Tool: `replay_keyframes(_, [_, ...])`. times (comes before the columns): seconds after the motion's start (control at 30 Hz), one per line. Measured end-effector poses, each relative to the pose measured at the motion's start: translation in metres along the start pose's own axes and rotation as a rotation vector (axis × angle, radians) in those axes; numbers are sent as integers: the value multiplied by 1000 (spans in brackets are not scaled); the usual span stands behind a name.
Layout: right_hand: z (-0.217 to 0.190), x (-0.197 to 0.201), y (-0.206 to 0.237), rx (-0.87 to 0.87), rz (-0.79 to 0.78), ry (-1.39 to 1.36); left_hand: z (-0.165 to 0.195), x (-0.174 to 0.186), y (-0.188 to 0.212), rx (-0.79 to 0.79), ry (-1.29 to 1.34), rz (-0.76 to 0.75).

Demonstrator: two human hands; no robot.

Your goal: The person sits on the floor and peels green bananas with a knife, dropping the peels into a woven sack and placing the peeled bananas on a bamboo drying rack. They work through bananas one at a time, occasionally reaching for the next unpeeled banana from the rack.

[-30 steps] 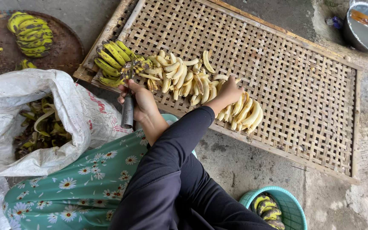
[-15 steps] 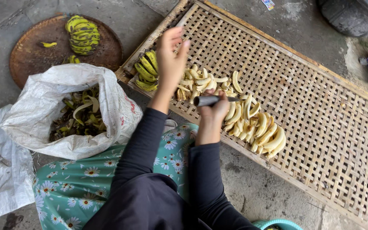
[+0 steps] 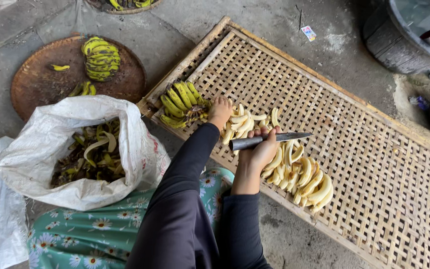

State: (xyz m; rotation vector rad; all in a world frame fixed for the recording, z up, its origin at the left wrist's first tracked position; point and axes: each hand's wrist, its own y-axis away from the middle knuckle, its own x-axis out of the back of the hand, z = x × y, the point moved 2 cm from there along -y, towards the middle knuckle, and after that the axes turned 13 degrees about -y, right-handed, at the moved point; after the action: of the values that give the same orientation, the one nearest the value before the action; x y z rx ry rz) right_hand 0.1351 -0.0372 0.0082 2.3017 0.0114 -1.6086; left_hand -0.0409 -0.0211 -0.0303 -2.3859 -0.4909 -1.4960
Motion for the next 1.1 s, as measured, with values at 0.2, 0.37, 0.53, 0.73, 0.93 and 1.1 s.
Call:
replay_keyframes(0.2, [3,-9,-1,-40,-36,35,-19,-7,5,-90,-97,-240])
replay_keyframes(0.37, [9,-4,-5,-102,-50,19,-43,1,15,174,188,81])
replay_keyframes(0.53, [6,-14,5,-88,-60,20,-69,-7,8,930,1541,177])
replay_keyframes(0.73, [18,-57,49,-205,-275,448,-95,-3,45,442,3122,564])
replay_keyframes(0.93, [52,-96,106,-104,-690,860,-118,37,167,318,2557,579])
replay_keyframes(1.1, [102,-115,134,-364,-965,846,-158,45,262,430,1534,612])
